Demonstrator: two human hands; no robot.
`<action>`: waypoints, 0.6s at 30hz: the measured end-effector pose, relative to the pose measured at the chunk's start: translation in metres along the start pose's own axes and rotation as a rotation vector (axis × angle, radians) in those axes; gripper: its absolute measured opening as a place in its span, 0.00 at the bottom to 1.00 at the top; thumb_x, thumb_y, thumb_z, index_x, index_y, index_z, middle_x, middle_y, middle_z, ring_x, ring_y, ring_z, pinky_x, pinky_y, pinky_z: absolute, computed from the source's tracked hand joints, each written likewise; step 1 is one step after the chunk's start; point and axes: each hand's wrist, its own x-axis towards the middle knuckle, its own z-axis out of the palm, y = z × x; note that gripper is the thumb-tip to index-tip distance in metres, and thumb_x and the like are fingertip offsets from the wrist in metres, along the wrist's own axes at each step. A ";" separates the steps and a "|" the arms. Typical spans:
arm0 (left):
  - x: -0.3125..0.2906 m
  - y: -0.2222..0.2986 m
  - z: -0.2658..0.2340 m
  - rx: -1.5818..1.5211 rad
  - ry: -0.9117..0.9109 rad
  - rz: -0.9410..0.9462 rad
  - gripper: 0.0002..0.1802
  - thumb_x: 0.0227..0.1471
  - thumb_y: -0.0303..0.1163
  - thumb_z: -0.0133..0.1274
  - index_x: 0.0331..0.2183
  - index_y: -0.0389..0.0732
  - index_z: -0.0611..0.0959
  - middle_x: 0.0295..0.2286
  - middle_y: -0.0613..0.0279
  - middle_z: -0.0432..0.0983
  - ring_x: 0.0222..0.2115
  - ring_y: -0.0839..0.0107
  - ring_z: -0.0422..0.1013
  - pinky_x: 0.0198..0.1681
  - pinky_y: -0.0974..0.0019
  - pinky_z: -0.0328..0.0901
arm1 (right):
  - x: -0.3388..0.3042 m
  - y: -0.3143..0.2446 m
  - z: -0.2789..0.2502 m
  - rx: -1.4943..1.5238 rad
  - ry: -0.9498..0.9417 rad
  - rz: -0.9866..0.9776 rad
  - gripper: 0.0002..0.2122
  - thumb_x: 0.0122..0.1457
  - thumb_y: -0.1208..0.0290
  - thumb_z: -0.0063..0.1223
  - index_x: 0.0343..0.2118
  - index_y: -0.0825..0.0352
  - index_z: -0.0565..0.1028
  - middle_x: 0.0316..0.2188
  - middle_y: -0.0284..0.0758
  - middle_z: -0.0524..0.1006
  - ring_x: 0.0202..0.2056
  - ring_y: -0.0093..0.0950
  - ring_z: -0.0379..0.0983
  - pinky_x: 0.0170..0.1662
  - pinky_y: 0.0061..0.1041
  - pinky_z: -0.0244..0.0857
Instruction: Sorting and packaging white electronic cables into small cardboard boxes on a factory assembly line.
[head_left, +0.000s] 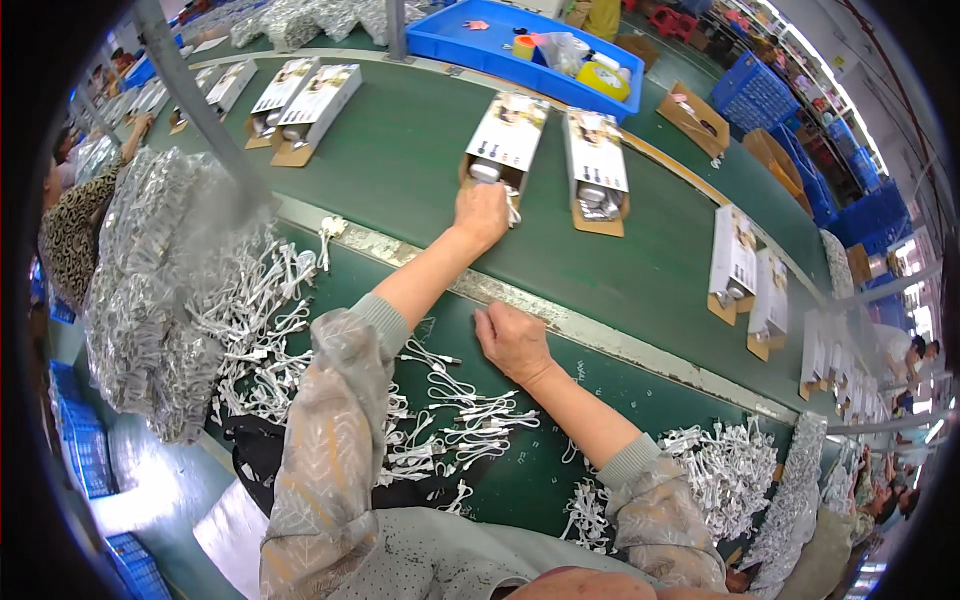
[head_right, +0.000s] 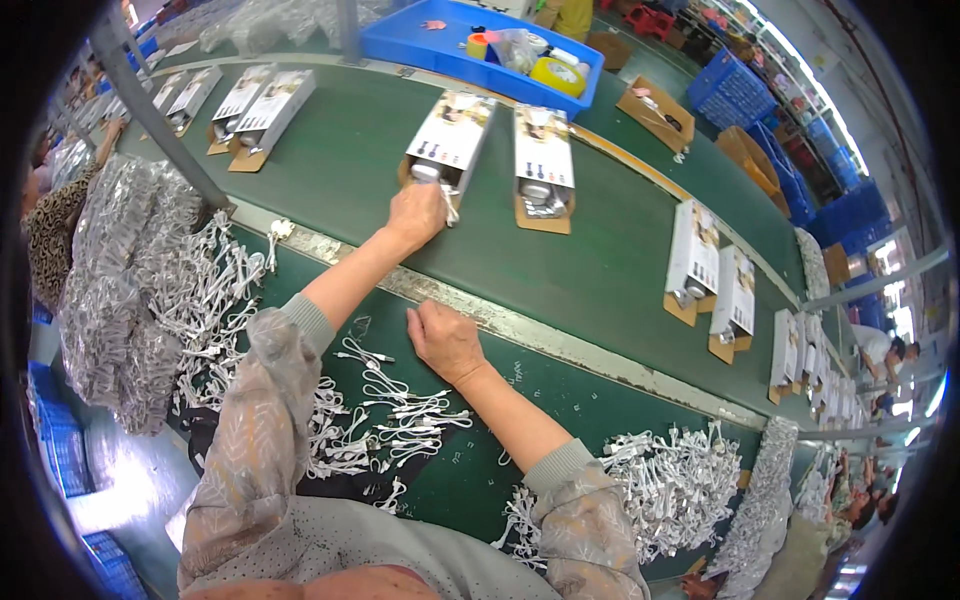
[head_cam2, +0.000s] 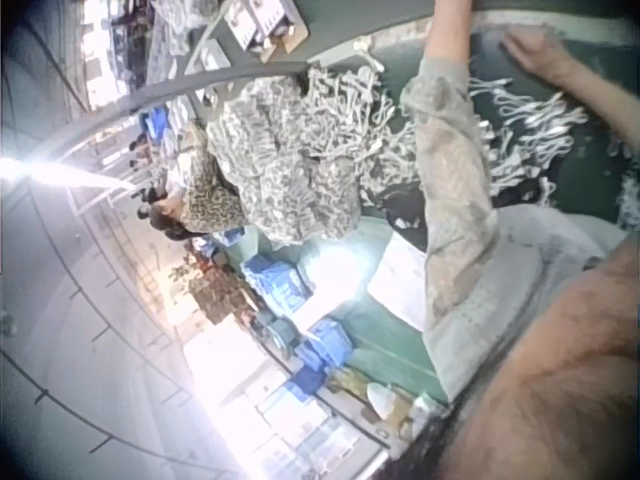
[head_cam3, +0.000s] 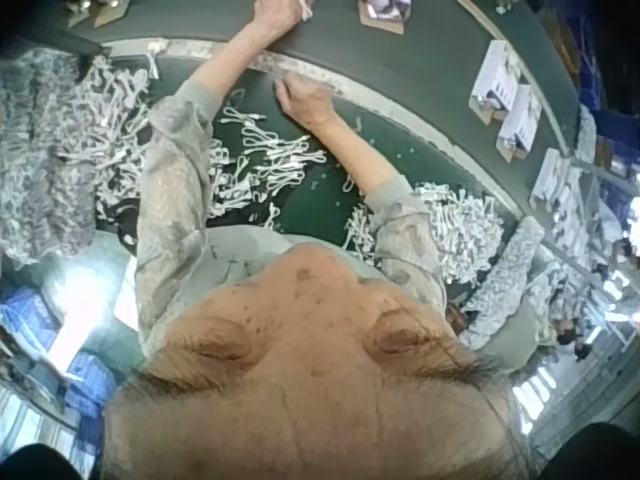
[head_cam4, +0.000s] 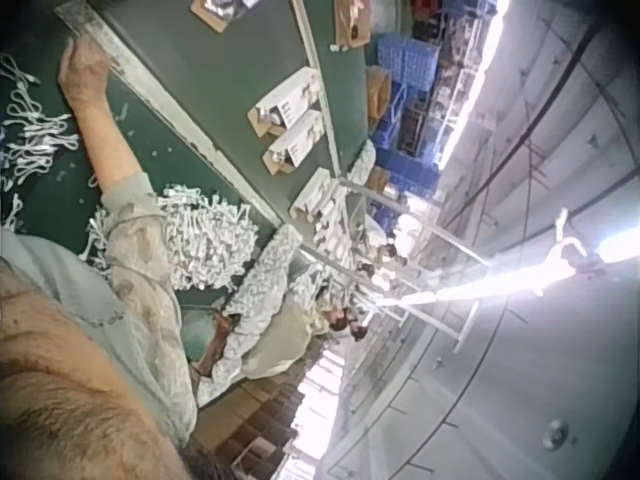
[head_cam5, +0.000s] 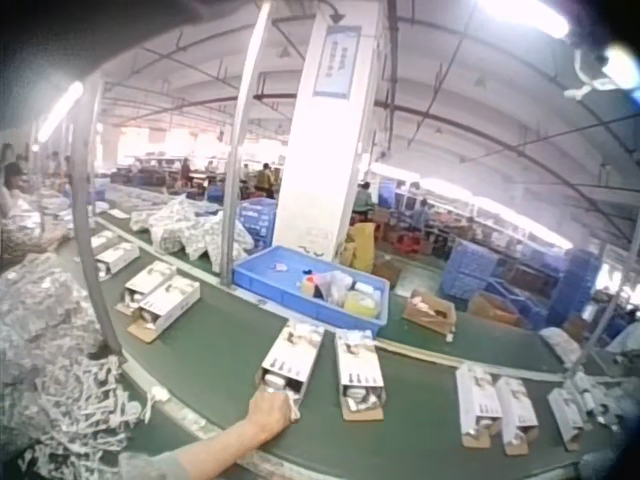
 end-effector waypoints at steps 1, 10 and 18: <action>0.003 -0.004 0.008 -0.013 0.042 0.009 0.11 0.43 0.30 0.48 0.21 0.33 0.80 0.21 0.42 0.75 0.25 0.47 0.74 0.30 0.50 0.69 | 0.002 -0.002 -0.001 -0.004 0.000 0.009 0.10 0.52 0.69 0.52 0.19 0.65 0.66 0.15 0.39 0.70 0.18 0.36 0.69 0.21 0.32 0.64; -0.015 0.053 0.015 -0.133 -0.137 0.067 0.19 0.40 0.45 0.57 0.26 0.36 0.79 0.23 0.45 0.75 0.28 0.50 0.73 0.33 0.52 0.67 | -0.004 0.007 -0.008 -0.026 0.018 0.010 0.09 0.51 0.70 0.53 0.21 0.65 0.66 0.14 0.38 0.70 0.17 0.34 0.70 0.21 0.31 0.64; 0.001 0.076 0.071 -0.122 0.031 0.172 0.10 0.43 0.34 0.53 0.25 0.36 0.75 0.22 0.46 0.74 0.24 0.50 0.73 0.28 0.50 0.67 | -0.003 0.000 -0.006 0.000 -0.052 0.025 0.09 0.46 0.69 0.56 0.28 0.67 0.71 0.21 0.41 0.73 0.22 0.37 0.72 0.25 0.34 0.67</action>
